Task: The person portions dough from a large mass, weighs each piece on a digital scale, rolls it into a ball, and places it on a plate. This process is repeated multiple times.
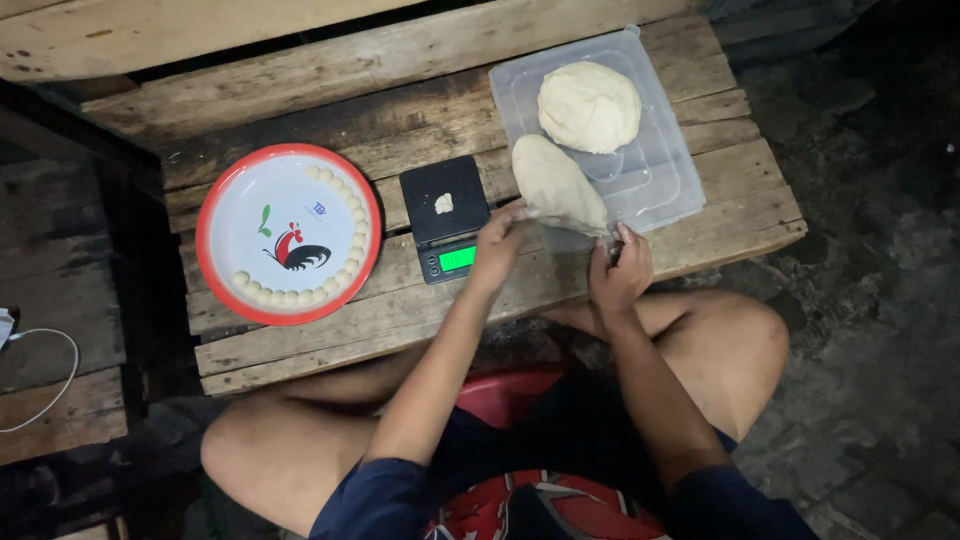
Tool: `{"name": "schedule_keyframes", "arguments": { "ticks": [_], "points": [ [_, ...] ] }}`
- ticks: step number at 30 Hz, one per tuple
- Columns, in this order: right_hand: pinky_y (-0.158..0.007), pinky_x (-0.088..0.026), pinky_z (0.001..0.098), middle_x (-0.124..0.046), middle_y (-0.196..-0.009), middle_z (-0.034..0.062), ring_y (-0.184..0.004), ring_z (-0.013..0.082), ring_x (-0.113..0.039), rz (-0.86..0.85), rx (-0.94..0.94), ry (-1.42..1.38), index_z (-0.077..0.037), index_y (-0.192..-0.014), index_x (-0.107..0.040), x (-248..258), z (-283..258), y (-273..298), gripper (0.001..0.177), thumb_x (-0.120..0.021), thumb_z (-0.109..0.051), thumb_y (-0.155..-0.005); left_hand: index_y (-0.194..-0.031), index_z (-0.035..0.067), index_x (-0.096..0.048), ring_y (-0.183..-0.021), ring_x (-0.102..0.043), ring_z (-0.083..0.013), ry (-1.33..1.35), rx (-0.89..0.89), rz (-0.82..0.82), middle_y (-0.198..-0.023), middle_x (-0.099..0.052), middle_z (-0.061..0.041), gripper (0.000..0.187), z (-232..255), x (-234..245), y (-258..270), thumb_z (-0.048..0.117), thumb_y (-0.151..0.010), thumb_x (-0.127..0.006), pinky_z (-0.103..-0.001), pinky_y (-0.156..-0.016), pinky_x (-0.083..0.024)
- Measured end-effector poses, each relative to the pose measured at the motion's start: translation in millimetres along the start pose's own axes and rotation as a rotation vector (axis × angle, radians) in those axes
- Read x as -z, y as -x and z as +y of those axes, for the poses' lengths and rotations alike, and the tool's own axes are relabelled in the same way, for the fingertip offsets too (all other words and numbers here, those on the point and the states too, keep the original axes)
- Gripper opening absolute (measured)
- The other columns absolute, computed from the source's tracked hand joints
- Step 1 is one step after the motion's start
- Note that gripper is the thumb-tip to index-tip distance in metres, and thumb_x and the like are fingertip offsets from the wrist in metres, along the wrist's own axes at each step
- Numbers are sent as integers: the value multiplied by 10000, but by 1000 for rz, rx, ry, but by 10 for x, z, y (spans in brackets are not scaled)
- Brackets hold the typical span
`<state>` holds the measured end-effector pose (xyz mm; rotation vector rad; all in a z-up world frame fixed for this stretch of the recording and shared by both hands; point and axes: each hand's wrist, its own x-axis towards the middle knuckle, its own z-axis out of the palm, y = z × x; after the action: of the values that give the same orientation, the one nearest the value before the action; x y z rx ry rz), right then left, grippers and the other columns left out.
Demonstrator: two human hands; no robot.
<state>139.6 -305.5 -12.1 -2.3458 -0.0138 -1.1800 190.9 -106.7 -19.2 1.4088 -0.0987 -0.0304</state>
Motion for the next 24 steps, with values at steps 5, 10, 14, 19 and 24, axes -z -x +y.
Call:
{"name": "schedule_keyframes", "arguments": {
  "ticks": [5, 10, 14, 19, 24],
  "points": [
    [-729, -549, 413, -665, -978, 68, -840, 299, -683, 2, -13, 6, -39, -1218, -678, -38, 43, 27, 282, -723, -187, -981, -1120, 106, -767, -1315, -565, -379, -198, -87, 65, -1311, -646, -184, 355, 426, 447, 67, -23, -880, -538, -493, -1135, -405],
    [-743, -553, 409, -665, -979, 85, -833, 303, -686, 3, -20, -1, -27, -1229, -666, -31, 43, 45, 305, -747, -97, -944, -1122, 69, -761, -1253, -583, -446, -744, -313, 154, -1296, -655, -209, 215, 529, 1034, -18, 57, -920, -690, -542, -1067, -455],
    [-743, -546, 417, -662, -990, 79, -840, 303, -684, -12, -29, 16, -38, -1219, -676, -18, 37, 41, 296, -735, -130, -943, -1003, 111, -778, -1241, -622, -360, -1026, -370, 195, -1258, -698, -101, 144, 509, 1209, -100, 212, -955, -687, -508, -987, -500],
    [-707, -551, 392, -665, -972, 62, -779, 264, -674, 6, -17, 28, -45, -1191, -680, -32, 35, 22, 263, -736, -135, -950, -893, 251, -783, -1252, -632, -248, -1173, -287, 178, -1182, -727, 17, 280, 209, 1336, -286, 413, -1049, -617, -455, -968, -471],
    [-705, -553, 386, -666, -974, 52, -775, 255, -674, 2, -1, 27, -51, -1199, -681, -13, 27, 16, 257, -715, -168, -973, -786, 276, -766, -1088, -703, -158, -1260, -448, 173, -1017, -757, 88, 163, 243, 1371, -376, 353, -929, -758, -356, -856, -506]
  ]
}}
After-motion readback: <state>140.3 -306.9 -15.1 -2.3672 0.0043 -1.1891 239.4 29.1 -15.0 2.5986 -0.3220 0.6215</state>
